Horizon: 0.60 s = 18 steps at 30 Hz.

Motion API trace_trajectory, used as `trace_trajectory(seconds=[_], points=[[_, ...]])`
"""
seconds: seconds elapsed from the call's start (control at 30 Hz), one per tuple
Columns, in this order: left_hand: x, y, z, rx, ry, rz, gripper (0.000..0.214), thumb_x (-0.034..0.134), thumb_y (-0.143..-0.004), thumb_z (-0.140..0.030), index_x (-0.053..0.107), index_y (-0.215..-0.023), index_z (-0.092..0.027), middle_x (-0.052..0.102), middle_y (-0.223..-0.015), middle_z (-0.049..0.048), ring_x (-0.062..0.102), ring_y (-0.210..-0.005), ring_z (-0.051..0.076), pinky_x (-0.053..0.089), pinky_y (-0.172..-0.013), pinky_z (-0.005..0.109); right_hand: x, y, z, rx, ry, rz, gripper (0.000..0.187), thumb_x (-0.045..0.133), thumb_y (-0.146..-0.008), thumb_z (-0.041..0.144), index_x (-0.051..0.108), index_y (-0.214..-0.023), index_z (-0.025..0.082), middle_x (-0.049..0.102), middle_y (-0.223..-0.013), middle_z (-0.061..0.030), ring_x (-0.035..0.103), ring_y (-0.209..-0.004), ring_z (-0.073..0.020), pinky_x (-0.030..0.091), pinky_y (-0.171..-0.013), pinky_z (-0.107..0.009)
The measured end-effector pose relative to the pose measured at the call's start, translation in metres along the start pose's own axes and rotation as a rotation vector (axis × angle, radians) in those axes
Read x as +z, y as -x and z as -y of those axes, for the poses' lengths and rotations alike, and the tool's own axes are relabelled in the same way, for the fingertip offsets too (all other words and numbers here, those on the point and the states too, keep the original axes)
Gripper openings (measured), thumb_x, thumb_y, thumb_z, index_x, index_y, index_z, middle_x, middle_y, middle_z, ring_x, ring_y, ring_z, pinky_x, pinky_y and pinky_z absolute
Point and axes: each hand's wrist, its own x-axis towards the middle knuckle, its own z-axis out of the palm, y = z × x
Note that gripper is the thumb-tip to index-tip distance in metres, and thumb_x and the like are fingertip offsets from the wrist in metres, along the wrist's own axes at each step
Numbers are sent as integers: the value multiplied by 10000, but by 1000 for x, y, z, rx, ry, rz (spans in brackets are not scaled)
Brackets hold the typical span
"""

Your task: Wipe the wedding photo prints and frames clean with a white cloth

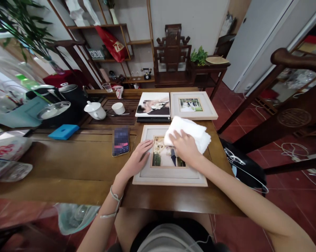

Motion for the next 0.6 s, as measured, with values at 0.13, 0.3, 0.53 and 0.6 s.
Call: trace_trajectory(seconds=[0.13, 0.3, 0.53, 0.6], points=[[1, 0, 1, 21, 33, -17, 494, 339, -954, -88, 484, -1404, -233, 527, -1412, 114, 404, -1376, 248, 352, -1137, 567, -4, 4, 41, -194, 7, 17, 572, 431, -818, -9, 487, -1380, 83, 516, -1417, -188, 496, -1265, -381, 535, -866, -440], [-2, -2, -4, -22, 8, 17, 485, 344, -958, -94, 484, -1403, -227, 530, -1407, 112, 408, -1372, 246, 355, -1144, 548, -19, 44, 69, -419, -56, 3, 511, 493, -834, 18, 534, -1336, 105, 557, -1371, -204, 566, -1206, -345, 548, -860, -438], [-1, -2, -5, -24, -5, 18, 425, 390, -971, -139, 501, -1378, -190, 526, -1413, 129, 413, -1370, 252, 345, -1147, 555, -48, 34, -12, -197, -258, 206, 701, 462, -651, -38, 641, -1253, 274, 688, -1228, -36, 680, -1027, -257, 560, -802, -392], [-2, -3, -6, -31, -3, 20, 419, 397, -970, -140, 508, -1372, -185, 526, -1414, 129, 413, -1369, 253, 346, -1147, 551, -52, 16, -31, -26, -243, 86, 677, 454, -684, -15, 632, -1272, 270, 698, -1208, -37, 687, -998, -262, 551, -804, -401]])
